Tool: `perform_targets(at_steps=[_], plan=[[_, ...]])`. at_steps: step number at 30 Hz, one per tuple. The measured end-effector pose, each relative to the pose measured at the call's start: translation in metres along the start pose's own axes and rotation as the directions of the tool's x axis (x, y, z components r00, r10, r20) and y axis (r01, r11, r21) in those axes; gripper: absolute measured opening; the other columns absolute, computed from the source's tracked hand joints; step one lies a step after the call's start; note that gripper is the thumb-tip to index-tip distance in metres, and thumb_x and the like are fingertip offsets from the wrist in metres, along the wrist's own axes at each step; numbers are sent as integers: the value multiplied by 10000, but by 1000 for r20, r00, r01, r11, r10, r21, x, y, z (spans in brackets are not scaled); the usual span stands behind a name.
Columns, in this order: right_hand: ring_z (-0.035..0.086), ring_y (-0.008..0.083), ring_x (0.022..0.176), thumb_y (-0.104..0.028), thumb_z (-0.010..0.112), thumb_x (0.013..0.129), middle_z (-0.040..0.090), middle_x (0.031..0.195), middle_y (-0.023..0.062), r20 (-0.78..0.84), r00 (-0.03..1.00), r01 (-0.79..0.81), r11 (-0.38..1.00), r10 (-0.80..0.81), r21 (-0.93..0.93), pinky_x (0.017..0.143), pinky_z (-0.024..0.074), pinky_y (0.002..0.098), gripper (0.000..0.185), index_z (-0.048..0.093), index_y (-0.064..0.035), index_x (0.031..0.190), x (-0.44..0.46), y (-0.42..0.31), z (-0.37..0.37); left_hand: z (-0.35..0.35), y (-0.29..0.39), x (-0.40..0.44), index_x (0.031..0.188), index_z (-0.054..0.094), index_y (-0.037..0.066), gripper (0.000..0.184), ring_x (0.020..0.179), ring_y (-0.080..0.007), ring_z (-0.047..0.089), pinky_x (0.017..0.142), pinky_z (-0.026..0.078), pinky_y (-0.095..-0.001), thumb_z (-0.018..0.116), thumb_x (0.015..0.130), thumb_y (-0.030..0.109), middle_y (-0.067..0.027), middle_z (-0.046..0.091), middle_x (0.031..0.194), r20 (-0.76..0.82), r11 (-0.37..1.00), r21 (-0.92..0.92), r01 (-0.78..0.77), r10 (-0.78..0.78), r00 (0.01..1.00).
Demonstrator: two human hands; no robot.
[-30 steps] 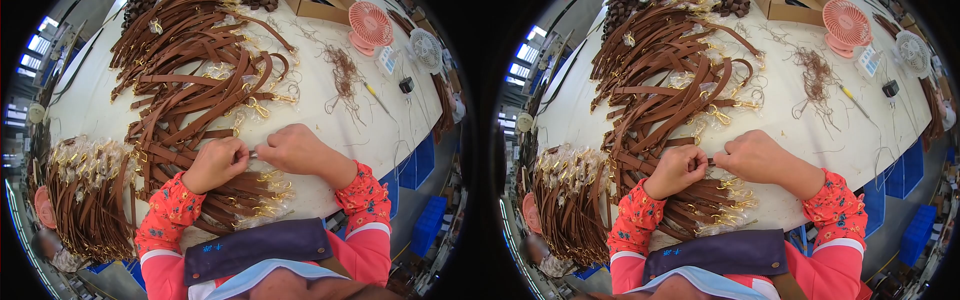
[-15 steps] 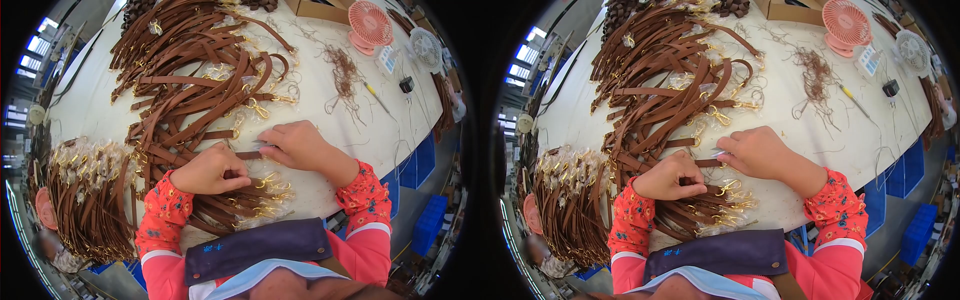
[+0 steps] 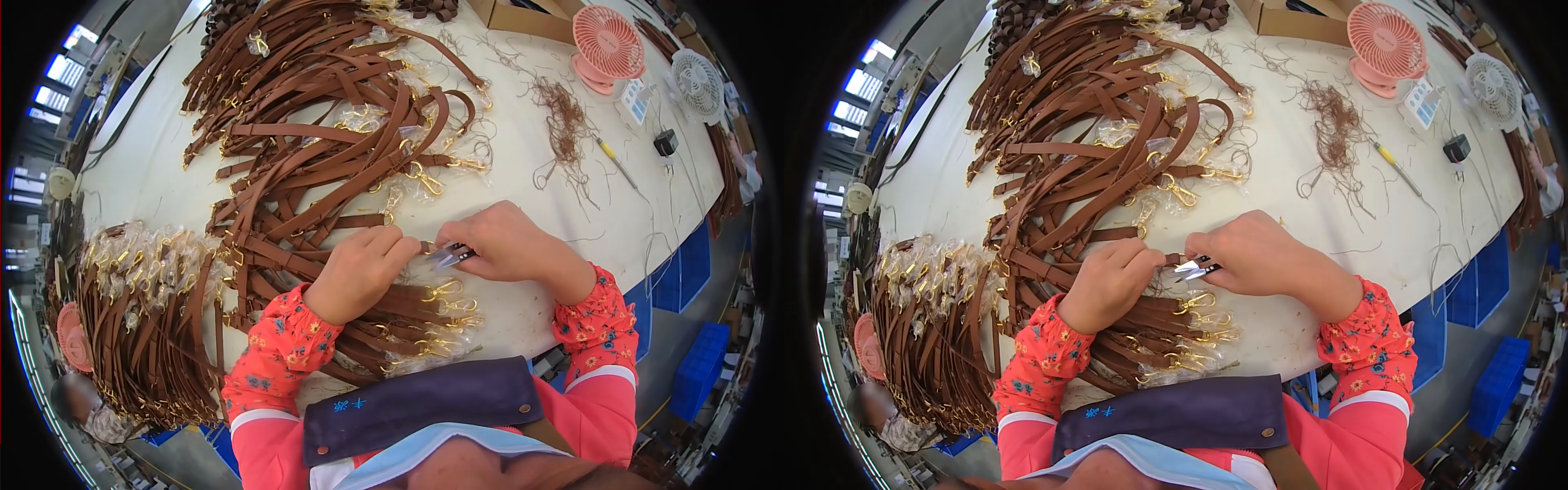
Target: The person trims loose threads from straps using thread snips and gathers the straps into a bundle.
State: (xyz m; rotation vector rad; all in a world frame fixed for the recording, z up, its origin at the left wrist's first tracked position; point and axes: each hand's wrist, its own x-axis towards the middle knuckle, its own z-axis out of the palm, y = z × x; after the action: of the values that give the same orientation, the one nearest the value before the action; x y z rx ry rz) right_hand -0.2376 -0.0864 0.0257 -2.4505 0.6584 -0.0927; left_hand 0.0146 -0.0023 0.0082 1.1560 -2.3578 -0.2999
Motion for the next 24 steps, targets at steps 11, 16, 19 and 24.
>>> perform_targets(at_steps=[11, 16, 19, 24], plan=[[657, 358, 665, -370, 743, 916, 646, 675, 95, 116, 990, 80, 997, -80, 3, 611, 486, 470, 271, 668, -135, 1028, -4, 2, -10, -5, -2, 3, 1260, 691, 94, 378, 718, -216, 630, 675, 525, -336, 747, 894, 18, -88, 627, 959, 196, 882, -372, 289, -230, 953], [653, 338, 642, -406, 702, 961, 627, 673, 84, -90, 990, 111, 994, -111, -4, 591, 481, 461, 277, 668, -133, 988, -2, -2, -6, 3, -8, 0, 1119, 719, 60, 196, 769, -289, 653, 696, 520, -390, 717, 923, 52, -112, 629, 947, 196, 855, -425, 299, -235, 952], [641, 311, 606, -381, 694, 968, 592, 649, 67, -110, 978, 159, 978, -175, -137, 563, 483, 444, 257, 664, -130, 920, 0, -5, -2, 8, -4, 0, 1061, 685, 43, 124, 814, -374, 664, 715, 527, -433, 687, 939, 67, -144, 635, 965, 169, 877, -374, 301, -255, 952], [624, 281, 560, -323, 714, 942, 550, 612, 42, -106, 970, 182, 944, -218, -276, 531, 489, 425, 229, 662, -131, 829, 2, -12, 5, 10, 3, 1, 1028, 637, 57, 80, 851, -398, 671, 727, 534, -458, 657, 955, 78, -153, 650, 1007, 158, 922, -246, 299, -266, 951]])
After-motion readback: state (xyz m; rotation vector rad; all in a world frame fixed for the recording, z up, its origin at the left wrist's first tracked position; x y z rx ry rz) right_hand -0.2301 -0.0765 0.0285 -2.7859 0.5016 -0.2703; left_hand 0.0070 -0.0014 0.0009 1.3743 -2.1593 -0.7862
